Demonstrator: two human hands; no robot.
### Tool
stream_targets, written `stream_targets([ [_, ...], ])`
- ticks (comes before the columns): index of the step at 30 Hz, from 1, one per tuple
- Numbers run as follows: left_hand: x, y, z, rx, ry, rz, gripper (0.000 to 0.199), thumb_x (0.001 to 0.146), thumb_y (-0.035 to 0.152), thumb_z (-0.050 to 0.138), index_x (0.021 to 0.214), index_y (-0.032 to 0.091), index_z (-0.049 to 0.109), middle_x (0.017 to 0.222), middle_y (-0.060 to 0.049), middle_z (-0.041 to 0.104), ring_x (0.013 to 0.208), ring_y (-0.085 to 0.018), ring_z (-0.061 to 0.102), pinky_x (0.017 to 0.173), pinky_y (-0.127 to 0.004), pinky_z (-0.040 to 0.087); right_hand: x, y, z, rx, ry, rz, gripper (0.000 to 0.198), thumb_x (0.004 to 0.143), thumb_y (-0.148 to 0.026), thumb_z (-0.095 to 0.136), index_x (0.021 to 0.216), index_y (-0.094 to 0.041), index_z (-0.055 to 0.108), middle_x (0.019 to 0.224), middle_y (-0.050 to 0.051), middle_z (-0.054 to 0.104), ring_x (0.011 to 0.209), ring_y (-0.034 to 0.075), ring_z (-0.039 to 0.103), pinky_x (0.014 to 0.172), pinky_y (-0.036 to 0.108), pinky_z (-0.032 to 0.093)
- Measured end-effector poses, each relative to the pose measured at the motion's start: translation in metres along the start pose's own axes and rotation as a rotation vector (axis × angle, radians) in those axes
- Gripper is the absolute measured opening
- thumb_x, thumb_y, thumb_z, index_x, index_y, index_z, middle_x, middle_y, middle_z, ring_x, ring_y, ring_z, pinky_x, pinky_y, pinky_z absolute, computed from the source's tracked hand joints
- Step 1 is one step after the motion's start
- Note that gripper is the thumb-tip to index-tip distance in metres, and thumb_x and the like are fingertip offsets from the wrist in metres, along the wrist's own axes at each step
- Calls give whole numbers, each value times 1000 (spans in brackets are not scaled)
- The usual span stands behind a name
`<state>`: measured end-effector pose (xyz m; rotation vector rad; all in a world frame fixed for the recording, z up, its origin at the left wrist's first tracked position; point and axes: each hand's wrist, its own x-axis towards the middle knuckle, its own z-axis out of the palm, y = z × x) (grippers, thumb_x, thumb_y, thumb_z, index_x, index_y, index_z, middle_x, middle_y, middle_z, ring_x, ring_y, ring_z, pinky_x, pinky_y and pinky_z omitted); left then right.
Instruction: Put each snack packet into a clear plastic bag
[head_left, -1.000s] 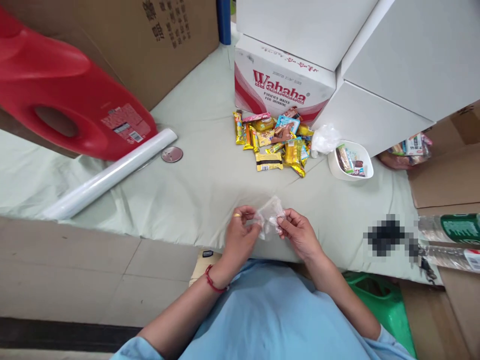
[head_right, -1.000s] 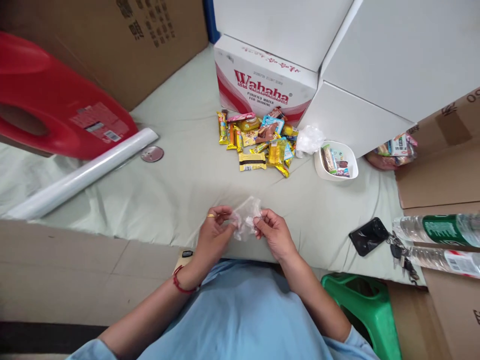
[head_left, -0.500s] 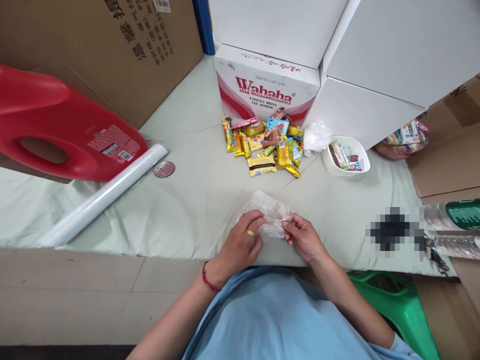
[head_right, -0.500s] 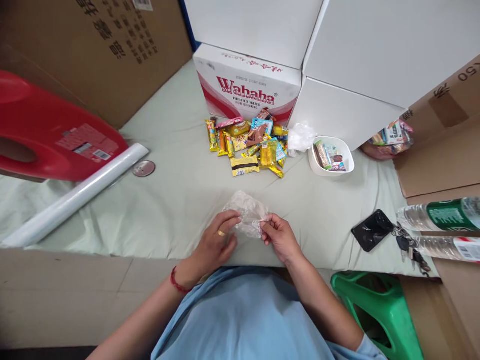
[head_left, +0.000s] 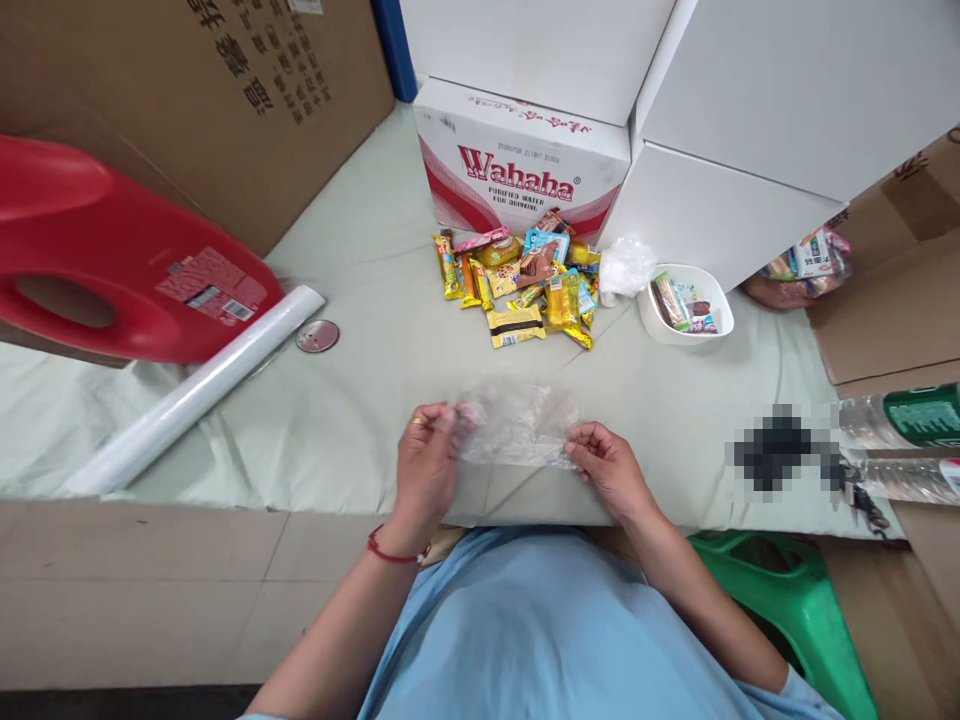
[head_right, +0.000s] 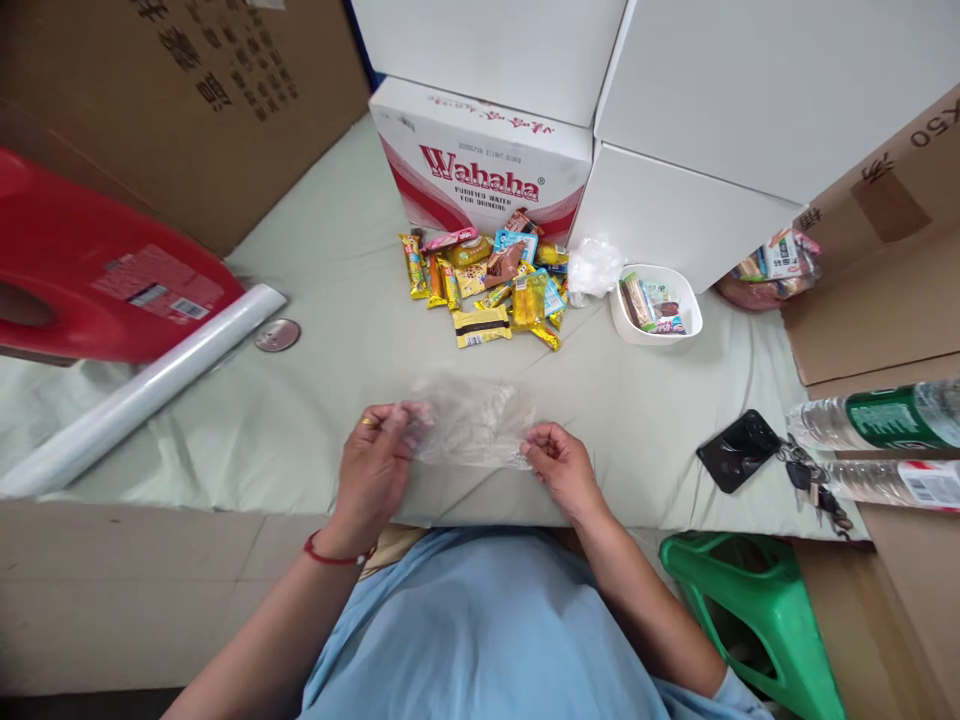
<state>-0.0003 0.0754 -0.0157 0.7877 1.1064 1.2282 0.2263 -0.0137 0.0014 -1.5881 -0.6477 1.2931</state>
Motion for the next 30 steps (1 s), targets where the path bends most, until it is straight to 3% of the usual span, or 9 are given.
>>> stream_targets([
  [3,9,9,-9,-133,116,-105,42,72,46,90,85,21,58,94,-1,71,95,-17,70,80,-28,57,-1,1,-10,-17,32,-2,46,67,-57,89,86,-21,68,77,-2,61,59,10,47,48,23,38],
  [11,17,13,-12,27,250,-140,42,68,44,87,83,20,57,77,4,63,72,-12,63,62,-23,51,-10,-2,-33,-146,71,-16,51,71,-65,85,89,-22,65,76,-2,59,56,11,48,46,24,39],
  [15,24,14,-17,135,224,-136,44,66,40,85,92,21,55,87,2,64,78,-15,66,68,-28,54,-14,-8,-58,-338,-118,32,47,80,-67,78,91,-21,69,70,-3,58,58,12,49,50,25,40],
  [18,25,16,-26,391,307,30,53,66,35,86,107,21,56,108,-4,63,89,-17,64,74,-32,55,-8,-15,-82,-513,-150,24,46,85,-67,72,90,-21,74,69,-1,61,59,14,51,53,26,41],
  [22,16,18,-34,805,412,477,53,70,21,79,119,20,58,130,-14,57,113,-28,59,85,-42,54,14,-22,-93,-561,165,-120,52,84,-71,70,100,-21,74,82,5,71,62,17,54,56,30,43],
  [24,9,17,-33,942,271,718,32,77,13,69,108,22,65,116,-11,65,112,-29,59,94,-48,51,25,-21,-85,-545,245,-186,54,86,-71,68,105,-21,73,93,8,74,63,17,54,58,31,45],
  [26,3,15,-30,986,21,849,22,84,7,59,93,24,68,98,-6,69,102,-26,63,97,-46,50,36,-19,-71,-579,275,-260,53,88,-69,67,108,-21,73,101,9,74,64,16,53,65,33,47],
  [28,-3,11,-26,958,-208,849,25,88,5,54,87,25,69,92,-4,71,92,-22,65,89,-40,53,46,-17,-58,-648,282,-327,49,87,-64,69,109,-21,75,102,9,71,67,17,53,72,36,49],
  [30,-8,5,-24,939,-336,749,26,90,7,51,91,24,70,96,-5,73,91,-21,67,83,-36,54,54,-17,-47,-690,251,-364,41,85,-59,72,100,-21,78,98,7,67,71,18,54,75,37,48],
])
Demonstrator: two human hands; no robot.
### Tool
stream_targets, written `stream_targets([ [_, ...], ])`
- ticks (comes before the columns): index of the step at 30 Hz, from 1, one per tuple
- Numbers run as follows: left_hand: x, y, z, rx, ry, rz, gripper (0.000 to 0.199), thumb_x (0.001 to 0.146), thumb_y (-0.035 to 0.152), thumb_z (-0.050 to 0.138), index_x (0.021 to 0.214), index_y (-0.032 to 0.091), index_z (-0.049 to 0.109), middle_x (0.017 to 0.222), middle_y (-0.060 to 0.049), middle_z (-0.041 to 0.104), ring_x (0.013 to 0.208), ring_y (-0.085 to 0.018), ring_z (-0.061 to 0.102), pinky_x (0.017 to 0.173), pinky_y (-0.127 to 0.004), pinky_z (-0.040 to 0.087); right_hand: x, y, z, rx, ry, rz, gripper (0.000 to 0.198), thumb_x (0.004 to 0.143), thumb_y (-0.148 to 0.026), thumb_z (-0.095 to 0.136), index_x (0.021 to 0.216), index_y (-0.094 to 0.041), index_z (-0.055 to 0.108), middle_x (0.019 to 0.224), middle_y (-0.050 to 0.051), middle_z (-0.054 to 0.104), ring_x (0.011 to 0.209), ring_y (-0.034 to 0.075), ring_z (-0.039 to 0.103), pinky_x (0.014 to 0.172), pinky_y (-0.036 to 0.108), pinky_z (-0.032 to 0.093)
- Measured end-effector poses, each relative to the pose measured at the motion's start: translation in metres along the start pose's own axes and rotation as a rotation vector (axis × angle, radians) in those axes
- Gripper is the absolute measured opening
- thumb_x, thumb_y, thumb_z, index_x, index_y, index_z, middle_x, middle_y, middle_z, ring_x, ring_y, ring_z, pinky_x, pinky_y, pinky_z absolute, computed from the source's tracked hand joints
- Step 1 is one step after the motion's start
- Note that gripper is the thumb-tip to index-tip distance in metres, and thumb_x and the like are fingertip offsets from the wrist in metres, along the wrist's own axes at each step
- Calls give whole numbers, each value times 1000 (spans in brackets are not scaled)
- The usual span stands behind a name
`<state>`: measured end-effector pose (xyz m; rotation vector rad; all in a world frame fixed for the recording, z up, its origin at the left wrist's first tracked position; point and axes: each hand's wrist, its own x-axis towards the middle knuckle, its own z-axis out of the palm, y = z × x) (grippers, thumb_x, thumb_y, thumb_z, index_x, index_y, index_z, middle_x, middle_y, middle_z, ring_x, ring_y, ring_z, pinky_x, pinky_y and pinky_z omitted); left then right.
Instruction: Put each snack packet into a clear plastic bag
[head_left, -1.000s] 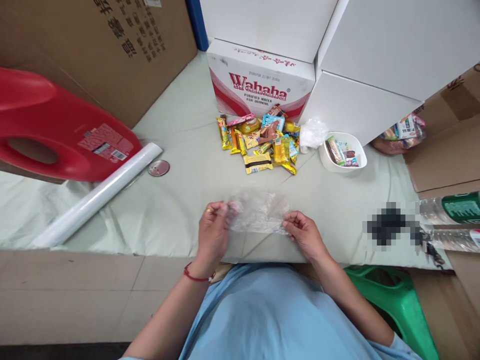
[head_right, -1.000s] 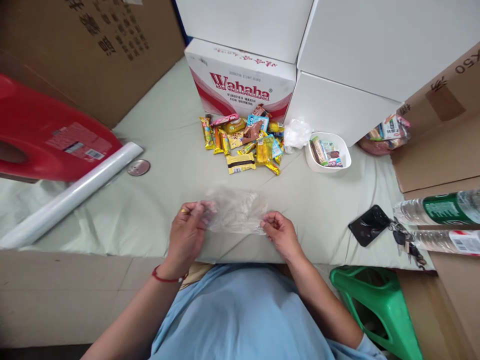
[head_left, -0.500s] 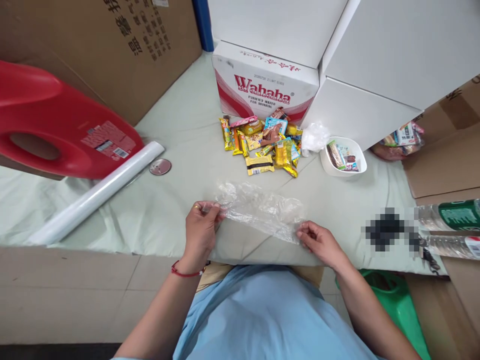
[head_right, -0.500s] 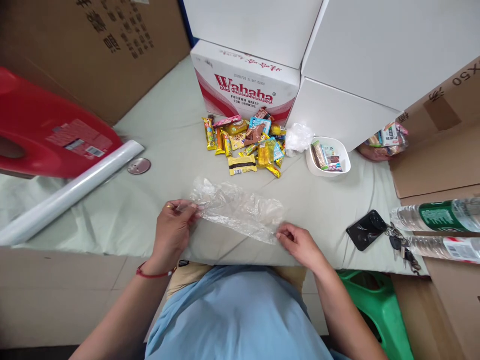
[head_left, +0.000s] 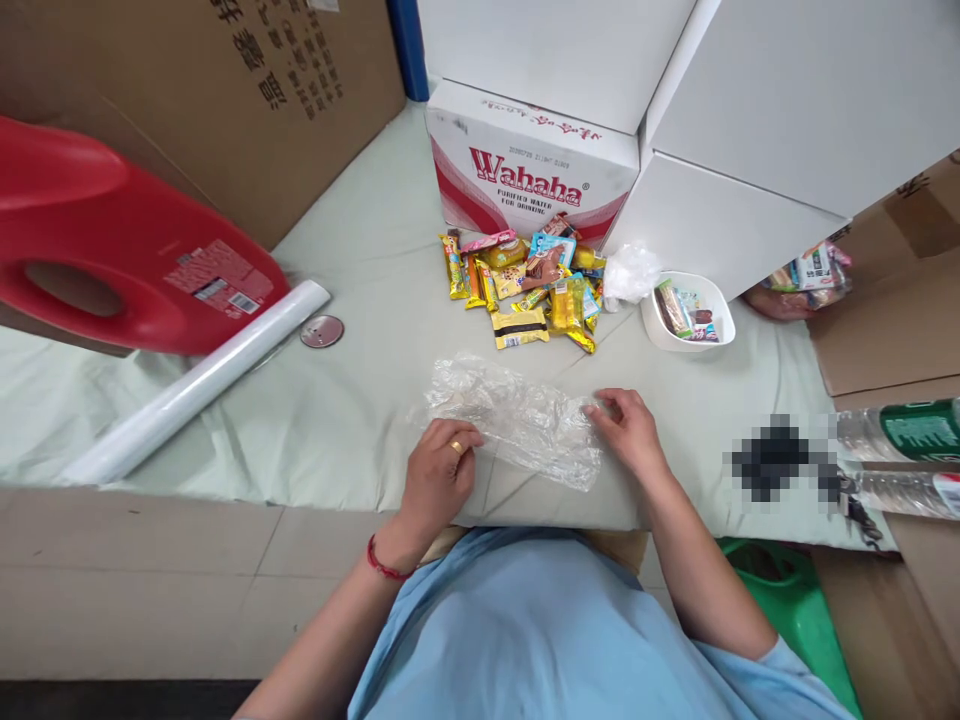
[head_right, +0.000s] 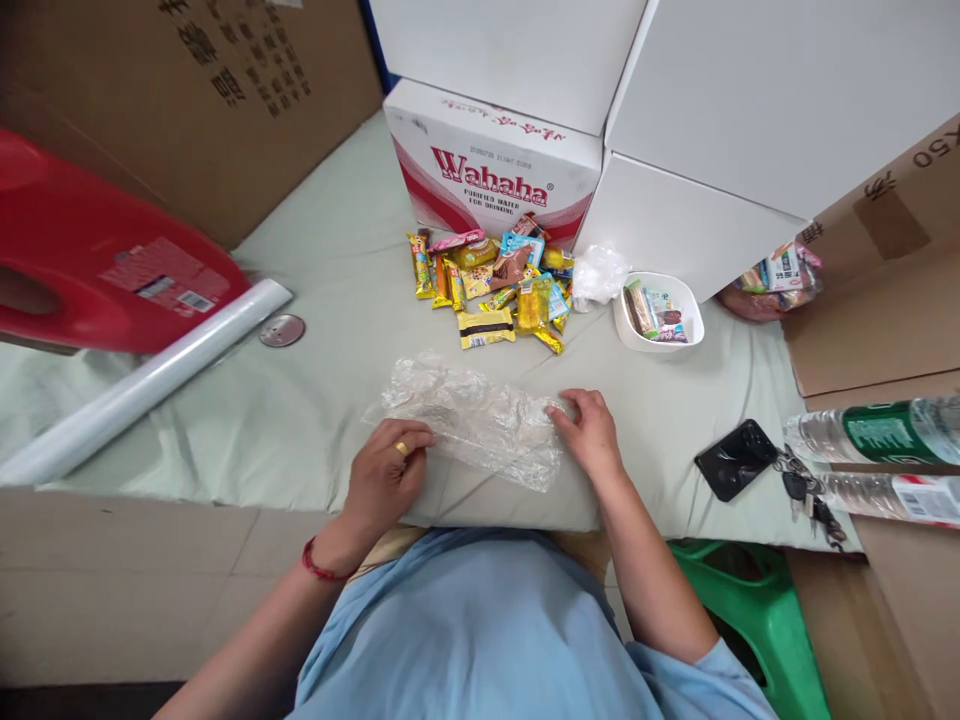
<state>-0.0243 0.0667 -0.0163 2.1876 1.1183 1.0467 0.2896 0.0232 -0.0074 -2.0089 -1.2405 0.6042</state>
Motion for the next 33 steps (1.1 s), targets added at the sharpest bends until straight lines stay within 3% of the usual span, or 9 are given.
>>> stream_targets([
  [4,-6,1,7,-74,-157,-187,25,92,13,50,96,23,72,107,-6,76,95,-21,72,83,-35,57,-1,-16,-1,39,-32,-88,26,88,-48,70,86,-23,78,91,5,63,72,18,53,72,35,47],
  [10,3,21,9,-367,-70,-478,16,94,31,59,93,22,72,109,-8,76,98,-22,74,82,-35,59,-49,-63,-16,150,-257,-278,19,99,-40,67,89,-26,74,87,4,64,71,19,56,65,33,46],
  [15,12,55,15,-795,-228,-728,37,91,55,69,107,22,66,105,-7,73,88,-23,75,70,-35,62,-83,-84,6,212,-410,-402,17,103,-34,61,93,-26,72,90,6,65,82,20,64,74,34,52],
  [18,13,62,23,-821,-232,-760,33,89,52,71,101,22,64,96,-5,74,83,-20,72,73,-33,60,-89,-86,18,246,-473,-423,18,104,-36,59,94,-26,71,91,5,64,82,20,63,75,33,52],
  [21,9,60,30,-791,-238,-746,24,89,45,67,89,21,66,83,-2,72,81,-19,70,78,-34,58,-84,-86,21,236,-334,-333,23,105,-43,58,98,-26,71,93,5,64,76,18,59,73,33,50],
  [24,4,59,33,-763,-253,-685,21,88,42,68,87,21,70,85,-4,75,83,-21,71,81,-36,58,-66,-80,25,176,-109,-164,34,97,-51,68,118,-25,70,115,10,66,69,16,54,73,35,50],
  [26,1,59,32,-750,-255,-649,21,89,42,69,88,22,72,89,-5,78,87,-22,72,84,-37,59,-51,-72,30,187,-176,-70,47,86,-55,77,121,-25,70,118,10,69,68,16,54,72,35,50],
  [29,-2,57,22,-809,-215,-679,24,87,45,73,90,21,74,99,-7,80,94,-24,75,91,-41,60,-33,-57,35,310,-379,57,37,84,-59,74,94,-24,73,83,3,71,66,17,55,65,31,45],
  [33,-16,41,-9,-916,-76,-830,35,80,53,83,87,20,73,106,-10,81,94,-26,78,90,-44,64,-21,-40,26,426,-238,120,37,83,-60,72,83,-23,69,71,0,66,65,17,54,63,29,41],
])
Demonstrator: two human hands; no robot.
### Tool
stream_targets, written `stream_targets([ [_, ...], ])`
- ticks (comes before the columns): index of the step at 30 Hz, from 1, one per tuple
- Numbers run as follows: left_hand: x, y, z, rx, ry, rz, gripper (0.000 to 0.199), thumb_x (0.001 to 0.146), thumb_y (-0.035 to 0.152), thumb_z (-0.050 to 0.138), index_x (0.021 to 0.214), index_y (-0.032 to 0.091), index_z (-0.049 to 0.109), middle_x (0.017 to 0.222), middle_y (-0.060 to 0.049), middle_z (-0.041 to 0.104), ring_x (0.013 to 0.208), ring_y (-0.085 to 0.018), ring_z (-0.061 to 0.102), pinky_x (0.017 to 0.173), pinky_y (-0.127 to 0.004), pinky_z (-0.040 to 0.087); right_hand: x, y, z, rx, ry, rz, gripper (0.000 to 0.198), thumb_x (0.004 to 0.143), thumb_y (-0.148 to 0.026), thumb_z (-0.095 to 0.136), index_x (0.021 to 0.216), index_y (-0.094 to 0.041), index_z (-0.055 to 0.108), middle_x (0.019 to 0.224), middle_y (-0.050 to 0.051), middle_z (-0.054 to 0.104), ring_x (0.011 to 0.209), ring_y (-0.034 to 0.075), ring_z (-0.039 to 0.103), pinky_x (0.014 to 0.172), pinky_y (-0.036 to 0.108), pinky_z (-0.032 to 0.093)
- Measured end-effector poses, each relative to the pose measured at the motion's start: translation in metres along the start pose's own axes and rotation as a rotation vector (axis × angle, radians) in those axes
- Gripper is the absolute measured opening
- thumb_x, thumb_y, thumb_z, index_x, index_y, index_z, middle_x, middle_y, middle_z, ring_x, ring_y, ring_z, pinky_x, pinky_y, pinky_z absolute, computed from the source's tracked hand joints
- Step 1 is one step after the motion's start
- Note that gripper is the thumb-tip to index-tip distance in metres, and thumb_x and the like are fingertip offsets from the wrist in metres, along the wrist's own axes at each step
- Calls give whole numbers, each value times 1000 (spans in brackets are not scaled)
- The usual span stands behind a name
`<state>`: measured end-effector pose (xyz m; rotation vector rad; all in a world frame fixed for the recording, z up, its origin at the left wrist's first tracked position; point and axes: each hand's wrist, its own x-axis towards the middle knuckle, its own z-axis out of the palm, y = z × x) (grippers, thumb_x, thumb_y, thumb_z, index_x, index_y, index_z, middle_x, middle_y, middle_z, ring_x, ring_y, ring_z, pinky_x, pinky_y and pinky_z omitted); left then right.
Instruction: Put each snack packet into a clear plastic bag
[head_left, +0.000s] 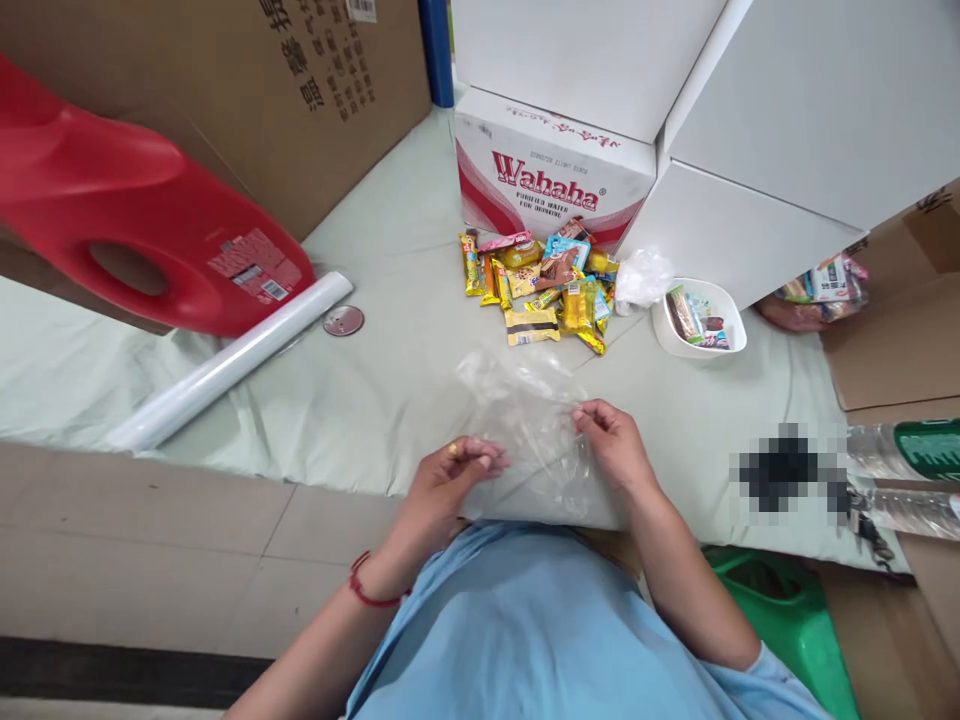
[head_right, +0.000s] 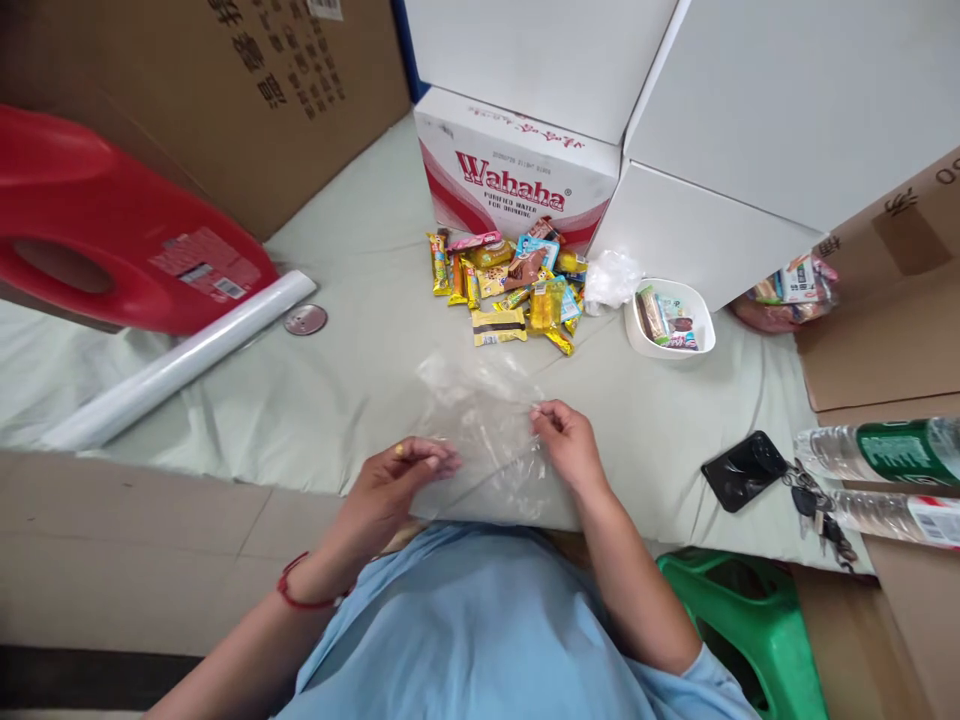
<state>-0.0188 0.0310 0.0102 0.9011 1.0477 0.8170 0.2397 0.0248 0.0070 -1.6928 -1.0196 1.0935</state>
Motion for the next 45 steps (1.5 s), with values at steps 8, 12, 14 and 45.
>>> stream_targets([
  [8,-50,1,-90,237,324,-147,52,68,59,89,98,19,77,95,-10,77,86,-24,73,71,-34,60,-3,14,-22,25,56,12,40,82,-62,76,88,-23,73,72,0,65,67,17,53,65,29,40],
  [12,-61,30,-88,601,606,112,41,82,56,78,105,23,74,92,-5,70,77,-20,65,65,-31,52,-4,18,-13,15,28,8,39,84,-62,76,90,-23,74,73,1,67,69,18,54,66,29,41],
  [14,-54,45,-72,779,650,352,25,93,47,68,103,25,74,100,-5,71,77,-19,64,70,-33,52,-5,14,-9,-3,22,-2,40,85,-62,74,90,-23,73,74,2,68,69,18,55,67,30,42],
  [45,84,8,-52,1568,-167,681,59,112,49,26,166,27,38,175,-12,32,162,-33,33,128,-74,0,25,7,-33,-898,-154,-525,41,103,-37,55,138,-20,68,154,18,59,139,34,56,116,54,48],
])
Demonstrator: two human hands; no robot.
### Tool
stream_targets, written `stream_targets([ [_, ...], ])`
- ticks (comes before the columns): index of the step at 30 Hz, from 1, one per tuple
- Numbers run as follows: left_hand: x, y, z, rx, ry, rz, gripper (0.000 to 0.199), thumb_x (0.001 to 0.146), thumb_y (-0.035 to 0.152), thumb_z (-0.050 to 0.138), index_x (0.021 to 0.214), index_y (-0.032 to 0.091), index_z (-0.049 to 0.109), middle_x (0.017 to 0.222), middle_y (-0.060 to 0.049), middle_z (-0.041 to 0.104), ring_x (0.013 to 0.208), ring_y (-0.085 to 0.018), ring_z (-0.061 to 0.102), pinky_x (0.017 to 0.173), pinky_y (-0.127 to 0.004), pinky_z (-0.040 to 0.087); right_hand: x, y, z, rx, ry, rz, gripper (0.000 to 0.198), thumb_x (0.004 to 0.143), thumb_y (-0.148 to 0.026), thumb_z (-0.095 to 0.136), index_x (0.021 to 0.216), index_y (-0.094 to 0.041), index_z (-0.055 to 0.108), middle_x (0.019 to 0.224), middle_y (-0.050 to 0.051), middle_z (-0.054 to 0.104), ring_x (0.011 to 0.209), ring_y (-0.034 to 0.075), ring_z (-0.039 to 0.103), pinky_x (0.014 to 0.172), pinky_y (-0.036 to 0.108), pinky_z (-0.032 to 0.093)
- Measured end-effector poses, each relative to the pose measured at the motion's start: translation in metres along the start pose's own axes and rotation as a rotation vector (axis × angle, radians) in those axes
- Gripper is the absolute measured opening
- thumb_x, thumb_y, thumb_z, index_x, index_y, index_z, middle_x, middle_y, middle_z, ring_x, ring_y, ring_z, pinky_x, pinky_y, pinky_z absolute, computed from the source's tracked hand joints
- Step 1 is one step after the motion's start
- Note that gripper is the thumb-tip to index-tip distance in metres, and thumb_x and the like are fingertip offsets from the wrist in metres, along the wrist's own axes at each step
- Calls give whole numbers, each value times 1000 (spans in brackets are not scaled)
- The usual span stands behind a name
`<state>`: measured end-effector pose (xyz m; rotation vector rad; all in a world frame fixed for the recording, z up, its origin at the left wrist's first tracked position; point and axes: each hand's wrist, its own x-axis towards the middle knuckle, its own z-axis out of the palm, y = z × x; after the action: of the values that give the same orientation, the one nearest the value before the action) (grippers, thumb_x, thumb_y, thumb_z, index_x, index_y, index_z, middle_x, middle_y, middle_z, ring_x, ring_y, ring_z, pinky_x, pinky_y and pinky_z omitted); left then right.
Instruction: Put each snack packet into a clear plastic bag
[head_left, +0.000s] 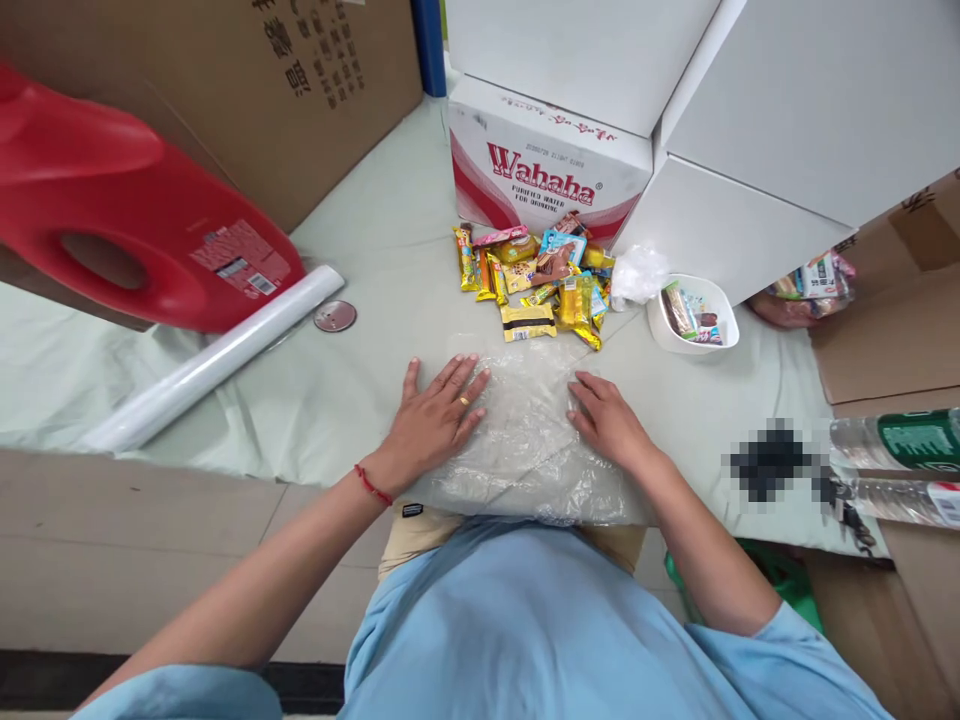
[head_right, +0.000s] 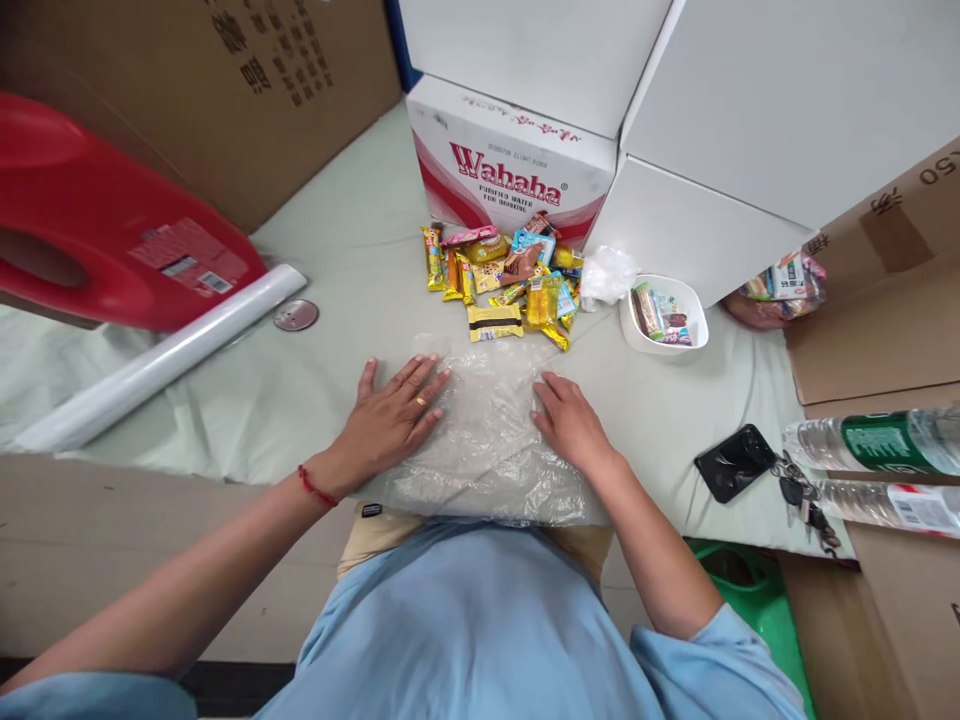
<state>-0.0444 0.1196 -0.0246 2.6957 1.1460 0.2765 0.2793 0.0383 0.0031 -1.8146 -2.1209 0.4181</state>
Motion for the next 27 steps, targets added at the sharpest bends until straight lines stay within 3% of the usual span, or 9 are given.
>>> stream_targets([
  [4,-6,-2,2,-4,7,-82,61,111,49,31,169,28,33,173,-12,38,160,-33,37,129,-73,4,32,-4,-25,-96,-94,96,35,106,-36,48,124,-20,74,127,15,76,115,31,69,100,45,55],
  [9,-6,1,-1,-1,-13,-87,63,110,50,32,170,28,30,174,-12,36,161,-32,34,130,-70,7,124,-20,-66,-217,150,246,40,108,-42,44,128,-19,68,119,16,77,109,34,70,93,43,53],
  [12,-6,2,-4,3,-14,-85,63,110,49,32,170,29,30,173,-12,38,161,-32,35,131,-69,8,191,-19,-64,-196,248,411,46,107,-49,46,127,-14,67,120,22,75,113,37,69,95,47,52],
  [15,-6,3,-5,9,-10,-88,61,110,49,32,169,30,32,173,-11,38,161,-31,35,131,-68,9,237,-10,-51,-103,176,515,35,100,-42,60,118,-13,70,119,22,75,113,37,69,96,46,53],
  [17,-6,3,-4,13,-10,-89,61,111,48,32,169,30,32,173,-11,38,161,-31,35,131,-69,9,251,-3,-45,-39,156,515,28,96,-34,65,115,-15,71,116,19,76,111,35,69,96,44,53],
  [20,-6,2,-2,11,-11,-91,62,110,49,33,169,30,30,174,-10,36,161,-31,35,131,-69,8,243,-2,-46,21,271,417,26,97,-27,59,118,-15,68,112,14,76,105,31,69,94,42,54],
  [23,-7,1,0,0,-16,-91,62,110,50,33,169,30,31,174,-9,36,162,-31,33,131,-69,6,197,-15,-52,18,341,84,21,97,-23,55,113,-18,68,110,10,73,102,26,66,93,39,53],
  [25,-7,1,0,-10,-16,-89,62,111,50,32,169,29,31,174,-9,35,162,-30,33,132,-69,5,149,-29,-51,-31,269,-137,20,100,-22,53,110,-20,70,109,9,71,101,25,64,89,35,52],
  [27,-7,1,0,-22,-12,-87,62,111,50,32,169,29,31,174,-10,35,162,-30,33,132,-69,3,97,-44,-43,-127,102,-266,26,105,-23,47,112,-24,72,103,7,70,90,22,64,77,31,51],
])
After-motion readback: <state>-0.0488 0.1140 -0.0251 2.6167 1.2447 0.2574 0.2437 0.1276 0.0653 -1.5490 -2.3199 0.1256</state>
